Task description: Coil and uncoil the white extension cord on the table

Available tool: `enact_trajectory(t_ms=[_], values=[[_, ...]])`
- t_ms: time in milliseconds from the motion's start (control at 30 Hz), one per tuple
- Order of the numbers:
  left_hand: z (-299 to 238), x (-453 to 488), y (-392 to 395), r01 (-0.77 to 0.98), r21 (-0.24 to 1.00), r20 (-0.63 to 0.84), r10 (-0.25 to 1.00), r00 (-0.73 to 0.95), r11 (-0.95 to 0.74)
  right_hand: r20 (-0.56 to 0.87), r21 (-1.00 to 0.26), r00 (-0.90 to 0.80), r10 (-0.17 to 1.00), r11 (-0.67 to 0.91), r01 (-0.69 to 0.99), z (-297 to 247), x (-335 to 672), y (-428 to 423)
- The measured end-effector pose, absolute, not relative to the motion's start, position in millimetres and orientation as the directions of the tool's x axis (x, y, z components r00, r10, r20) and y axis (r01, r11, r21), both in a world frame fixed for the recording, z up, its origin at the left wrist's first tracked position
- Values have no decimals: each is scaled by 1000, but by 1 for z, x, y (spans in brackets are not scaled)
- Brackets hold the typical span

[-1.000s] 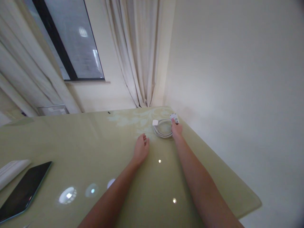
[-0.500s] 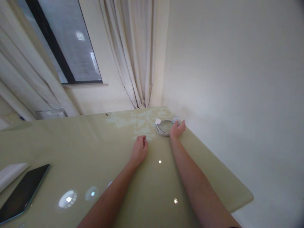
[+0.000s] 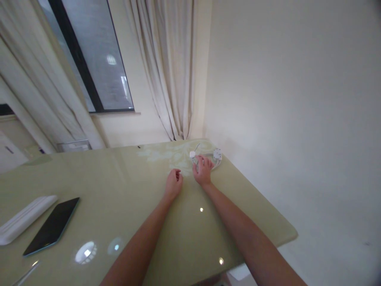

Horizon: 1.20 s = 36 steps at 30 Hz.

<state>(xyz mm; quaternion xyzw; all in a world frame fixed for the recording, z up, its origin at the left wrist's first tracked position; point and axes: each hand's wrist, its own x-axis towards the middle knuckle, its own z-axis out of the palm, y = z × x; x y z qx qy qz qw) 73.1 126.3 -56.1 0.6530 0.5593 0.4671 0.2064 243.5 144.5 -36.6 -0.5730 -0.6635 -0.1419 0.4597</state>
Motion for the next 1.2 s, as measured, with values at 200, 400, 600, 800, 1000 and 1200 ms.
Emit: enact_trajectory(t_ms=[200, 400, 600, 800, 1000, 1200], values=[[-49, 73, 122, 561, 789, 350, 934, -76, -250, 559, -260, -47, 828, 228, 938, -35, 243, 118], [-49, 72, 121, 583, 777, 346, 935, -83, -236, 451, -316, -93, 888, 257, 914, -39, 245, 125], [-50, 70, 121, 585, 779, 335, 938, -83, -226, 410, -433, 171, 896, 26, 901, -35, 242, 126], [-52, 70, 124, 582, 785, 321, 943, -90, -212, 286, -418, 403, 869, -265, 869, -27, 263, 122], [-50, 70, 123, 573, 793, 316, 944, -92, -209, 350, -290, 262, 899, -162, 943, -34, 277, 121], [-48, 70, 120, 545, 812, 312, 945, -101, -209, 370, -176, 134, 919, -72, 982, -37, 283, 133]])
